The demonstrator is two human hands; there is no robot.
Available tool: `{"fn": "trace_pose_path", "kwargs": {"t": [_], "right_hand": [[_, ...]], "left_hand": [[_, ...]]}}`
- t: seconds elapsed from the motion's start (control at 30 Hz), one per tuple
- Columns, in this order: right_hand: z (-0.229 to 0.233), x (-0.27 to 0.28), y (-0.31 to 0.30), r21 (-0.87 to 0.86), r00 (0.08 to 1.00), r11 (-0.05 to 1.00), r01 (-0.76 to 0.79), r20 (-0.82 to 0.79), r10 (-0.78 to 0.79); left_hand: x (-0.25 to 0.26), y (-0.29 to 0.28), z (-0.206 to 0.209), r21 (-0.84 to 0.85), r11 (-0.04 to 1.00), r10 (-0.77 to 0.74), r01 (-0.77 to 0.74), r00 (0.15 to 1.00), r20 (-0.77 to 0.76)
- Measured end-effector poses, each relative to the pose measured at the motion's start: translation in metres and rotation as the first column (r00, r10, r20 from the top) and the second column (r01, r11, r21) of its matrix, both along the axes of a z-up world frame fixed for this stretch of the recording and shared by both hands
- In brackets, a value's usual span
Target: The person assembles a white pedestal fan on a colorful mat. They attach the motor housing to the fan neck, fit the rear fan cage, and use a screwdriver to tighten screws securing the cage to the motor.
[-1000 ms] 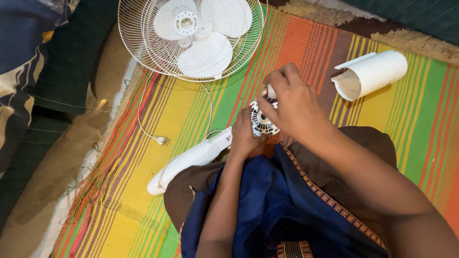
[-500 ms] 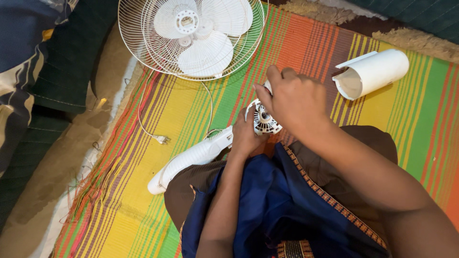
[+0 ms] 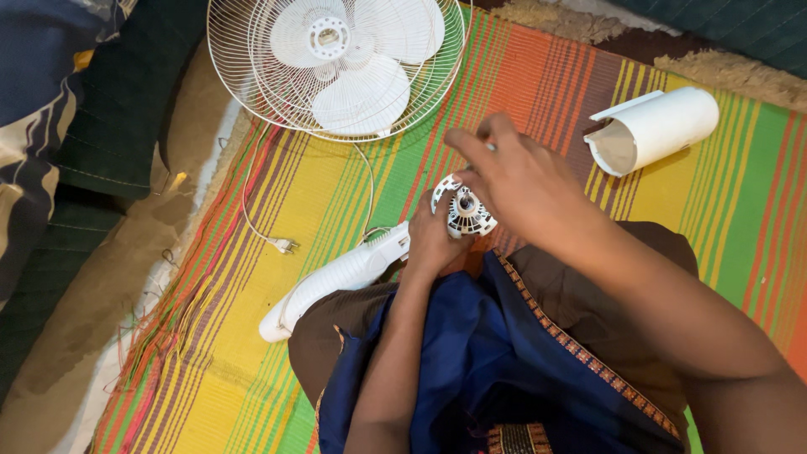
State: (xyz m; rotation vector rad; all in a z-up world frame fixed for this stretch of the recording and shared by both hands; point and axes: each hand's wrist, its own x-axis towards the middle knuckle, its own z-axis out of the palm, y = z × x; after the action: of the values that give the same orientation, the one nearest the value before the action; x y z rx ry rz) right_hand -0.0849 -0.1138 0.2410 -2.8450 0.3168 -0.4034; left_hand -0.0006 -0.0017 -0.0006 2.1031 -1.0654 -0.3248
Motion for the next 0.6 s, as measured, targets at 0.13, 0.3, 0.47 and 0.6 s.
{"fn": "trace_pose_path", "kwargs": {"t": [0.13,0.3,0.47,0.6], "right_hand": [[-0.006,0.007,-0.004,-0.117,0.991,0.987,0.106,-0.071,-0.115],[-0.005,0.001,-0.007,0.096,0.993,0.989,0.112,0.032,-0.115],[0.009,-0.006,-0.014,0.125,0.977,0.988,-0.09,0.203,0.063],[0.011,-0.002,-0.014,0.018,0.979,0.982,0.19,-0.082,-0.188]], "left_hand": [[0.0,0.0,-0.002,-0.019,1.0,-0.007,0.007,1.0,0.01],[0.0,0.0,-0.002,-0.022,1.0,-0.008,0.008,1.0,-0.008],[0.0,0.0,0.001,-0.024,1.0,0.002,-0.002,1.0,-0.001],[0.002,-0.001,0.004,-0.03,1.0,0.001,-0.001,1.0,-0.028]]}}
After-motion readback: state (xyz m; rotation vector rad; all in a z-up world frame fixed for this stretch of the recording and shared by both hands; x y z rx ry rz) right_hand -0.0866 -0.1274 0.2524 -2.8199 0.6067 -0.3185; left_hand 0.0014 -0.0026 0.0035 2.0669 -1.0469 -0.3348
